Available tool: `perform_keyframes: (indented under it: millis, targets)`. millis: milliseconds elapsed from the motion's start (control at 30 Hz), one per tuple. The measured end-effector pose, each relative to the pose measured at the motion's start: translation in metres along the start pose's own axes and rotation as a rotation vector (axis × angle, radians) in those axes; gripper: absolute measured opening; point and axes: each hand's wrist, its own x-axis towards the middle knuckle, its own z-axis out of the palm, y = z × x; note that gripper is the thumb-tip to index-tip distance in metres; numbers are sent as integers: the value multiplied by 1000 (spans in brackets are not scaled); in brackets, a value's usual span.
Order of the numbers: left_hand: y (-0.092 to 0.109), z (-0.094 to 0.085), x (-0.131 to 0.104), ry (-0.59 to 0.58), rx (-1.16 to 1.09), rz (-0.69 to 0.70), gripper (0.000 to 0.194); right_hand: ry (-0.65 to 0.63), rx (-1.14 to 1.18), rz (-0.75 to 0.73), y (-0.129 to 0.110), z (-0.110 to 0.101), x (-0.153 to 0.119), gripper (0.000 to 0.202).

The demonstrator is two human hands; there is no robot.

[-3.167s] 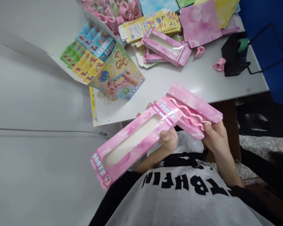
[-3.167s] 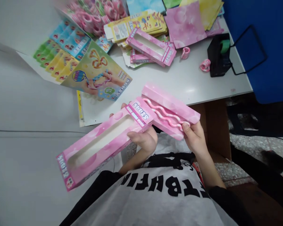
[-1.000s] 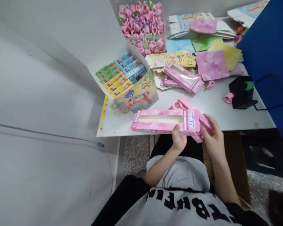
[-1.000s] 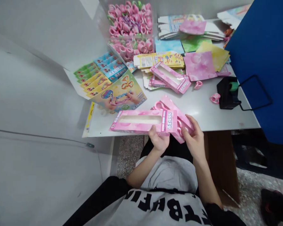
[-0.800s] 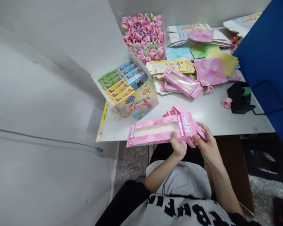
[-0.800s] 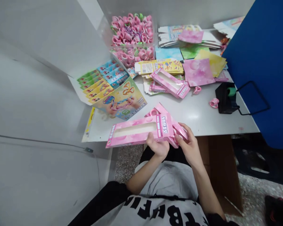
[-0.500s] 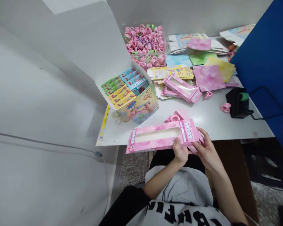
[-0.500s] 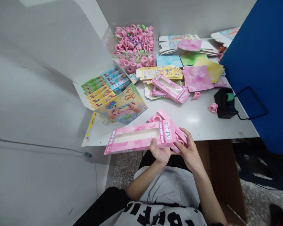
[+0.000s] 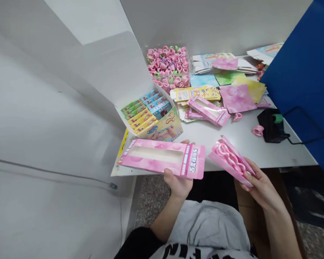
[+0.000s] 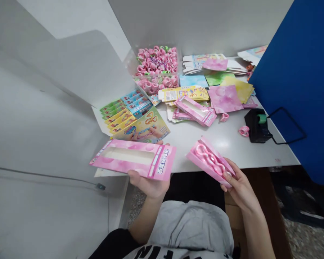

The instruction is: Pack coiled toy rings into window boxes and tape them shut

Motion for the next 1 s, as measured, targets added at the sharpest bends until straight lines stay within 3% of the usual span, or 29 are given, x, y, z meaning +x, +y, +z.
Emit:
perform_keyframes:
  millis: [100, 200, 300, 400, 467, 567, 633, 733, 833, 900, 1000]
  targets:
    - [-9, -2, 0, 23, 15, -42, 81, -27, -11, 31, -2, 1, -1, 49]
    - [-31, -9, -4, 30, 12, -141, 79, 28, -18, -10, 0, -1, 6, 52]
    - [-55, -18, -7, 85, 61, -249, 65, 120, -53, -77, 0, -8, 19, 59]
    - [-73, -28, -8, 179, 187, -359, 47, 129, -148, -124, -5, -17, 35, 64]
    - [-78, -32, -6, 134, 263, -442, 42, 98, -246, -140, -11, -22, 48, 65]
    - [-78, -32, -2, -26, 284, -527, 48, 75, -453, -195, -20, -28, 68, 63]
    - [-76, -31, 0, -61, 245, -543, 53, 67, -650, -290, -26, -32, 79, 58]
    - [-74, -29, 1, -11, 183, -557, 57, 45, -1019, -394, -34, -32, 88, 56]
    - [-74, -30, 1, 58, 152, -560, 58, 125, -1376, -294, -43, -23, 87, 59]
    - [-75, -31, 2, 76, 140, -556, 60, 199, -1529, -236, -47, -15, 85, 58]
    - [-75, -32, 2, 68, 131, -557, 58, 272, -1654, -342, -48, -7, 87, 54]
